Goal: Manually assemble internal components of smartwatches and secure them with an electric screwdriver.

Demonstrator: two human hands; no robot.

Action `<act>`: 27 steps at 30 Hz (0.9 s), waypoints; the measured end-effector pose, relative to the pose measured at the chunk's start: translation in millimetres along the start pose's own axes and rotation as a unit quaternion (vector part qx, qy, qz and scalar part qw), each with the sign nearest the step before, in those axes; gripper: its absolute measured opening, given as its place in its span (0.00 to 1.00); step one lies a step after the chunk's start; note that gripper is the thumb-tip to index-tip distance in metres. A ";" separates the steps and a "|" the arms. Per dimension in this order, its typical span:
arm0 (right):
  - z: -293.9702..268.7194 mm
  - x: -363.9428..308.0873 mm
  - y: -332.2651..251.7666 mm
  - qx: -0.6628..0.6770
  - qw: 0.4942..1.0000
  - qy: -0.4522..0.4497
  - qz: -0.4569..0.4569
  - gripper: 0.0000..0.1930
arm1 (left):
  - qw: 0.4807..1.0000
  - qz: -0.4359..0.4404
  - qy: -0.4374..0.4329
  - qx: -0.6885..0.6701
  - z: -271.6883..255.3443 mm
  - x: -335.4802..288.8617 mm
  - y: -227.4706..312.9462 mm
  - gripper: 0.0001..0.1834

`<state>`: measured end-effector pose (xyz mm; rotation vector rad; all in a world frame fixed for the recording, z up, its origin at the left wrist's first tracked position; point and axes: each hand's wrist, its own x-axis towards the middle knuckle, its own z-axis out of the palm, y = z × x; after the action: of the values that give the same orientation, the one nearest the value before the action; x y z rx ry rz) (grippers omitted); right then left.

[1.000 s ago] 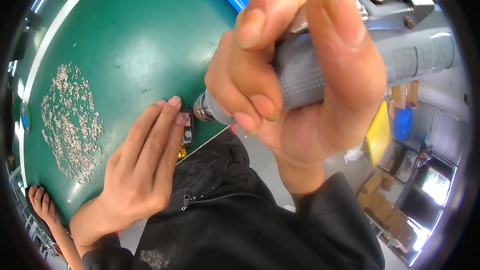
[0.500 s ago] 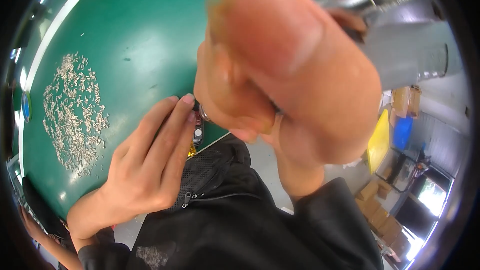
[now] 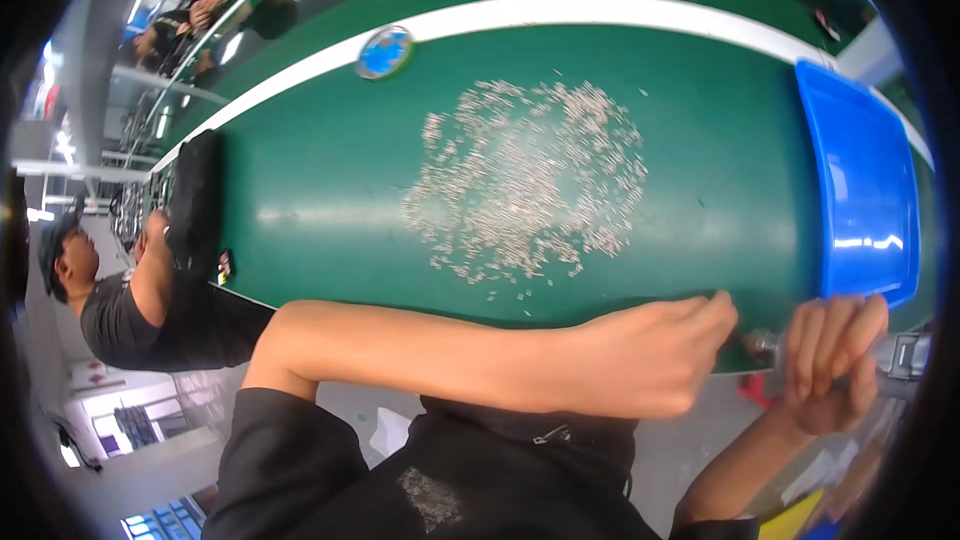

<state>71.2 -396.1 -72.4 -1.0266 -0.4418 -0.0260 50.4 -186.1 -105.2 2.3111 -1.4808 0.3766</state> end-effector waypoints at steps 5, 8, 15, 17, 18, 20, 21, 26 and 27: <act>-15.8 0.6 -4.5 0.139 0.990 -0.013 -0.010 0.10 | 0.997 -0.067 0.029 -0.038 -24.2 -38.4 2.2 0.19; -18.1 -14.4 -2.1 0.129 0.986 0.106 -0.022 0.08 | 0.969 -0.229 0.045 -0.086 -79.1 -81.3 -16.5 0.22; 2.1 -21.0 23.2 0.173 0.972 0.149 0.047 0.10 | 0.801 -0.502 0.055 0.321 -138.6 -182.5 -19.9 0.22; 1.5 -22.7 28.4 0.202 0.965 0.156 0.054 0.10 | 0.794 -0.503 0.068 0.336 -136.9 -174.6 -29.1 0.22; 1.2 -23.8 30.0 0.203 0.965 0.153 0.058 0.10 | 0.818 -0.495 0.087 0.280 -134.3 -167.4 -35.9 0.20; -0.3 -26.9 32.6 0.230 0.953 0.192 0.050 0.09 | 0.854 -0.468 0.116 0.196 -125.9 -153.8 -53.8 0.17; -3.8 -30.5 31.8 0.228 0.953 0.191 0.052 0.09 | 0.871 -0.446 0.126 0.160 -113.8 -146.9 -68.6 0.16; -5.5 -35.8 31.8 0.279 0.946 0.158 0.040 0.08 | 0.908 -0.387 0.105 0.120 -100.5 -118.8 -104.9 0.11; -5.1 -35.5 32.0 0.276 0.947 0.163 0.037 0.08 | 0.911 -0.382 0.100 0.117 -96.5 -111.3 -109.8 0.10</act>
<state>47.8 -390.1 -113.9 -0.4703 -0.0914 -0.0031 102.1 -11.3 -82.4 2.7075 -0.3731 0.5507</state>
